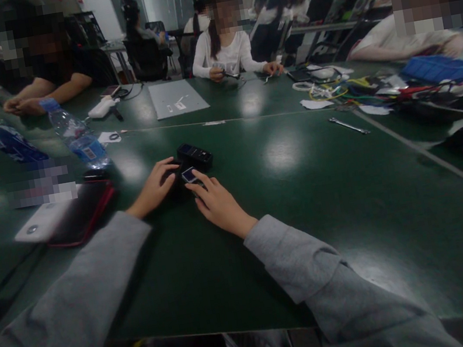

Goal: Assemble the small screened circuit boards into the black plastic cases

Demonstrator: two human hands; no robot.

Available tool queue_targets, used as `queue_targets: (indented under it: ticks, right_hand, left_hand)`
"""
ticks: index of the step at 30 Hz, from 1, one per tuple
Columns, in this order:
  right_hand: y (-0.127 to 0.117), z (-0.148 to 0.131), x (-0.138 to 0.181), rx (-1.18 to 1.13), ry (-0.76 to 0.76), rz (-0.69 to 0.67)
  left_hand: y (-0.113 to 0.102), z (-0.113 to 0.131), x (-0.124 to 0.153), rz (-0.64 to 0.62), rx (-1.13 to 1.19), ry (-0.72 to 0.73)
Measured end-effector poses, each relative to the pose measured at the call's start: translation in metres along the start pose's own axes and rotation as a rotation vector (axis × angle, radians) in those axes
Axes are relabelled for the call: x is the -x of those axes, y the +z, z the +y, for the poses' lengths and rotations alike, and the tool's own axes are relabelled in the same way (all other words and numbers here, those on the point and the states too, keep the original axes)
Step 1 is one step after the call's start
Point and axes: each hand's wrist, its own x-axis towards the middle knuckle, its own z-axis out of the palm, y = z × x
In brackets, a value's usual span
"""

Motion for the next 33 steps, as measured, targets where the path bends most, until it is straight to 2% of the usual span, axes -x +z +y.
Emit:
queue_targets:
  ticks: [33]
  right_hand:
    - [-0.0005,-0.0004,0.0000,0.007,0.004,-0.008]
  left_hand:
    - [0.0009,-0.0007,-0.0002,0.006,0.001,-0.001]
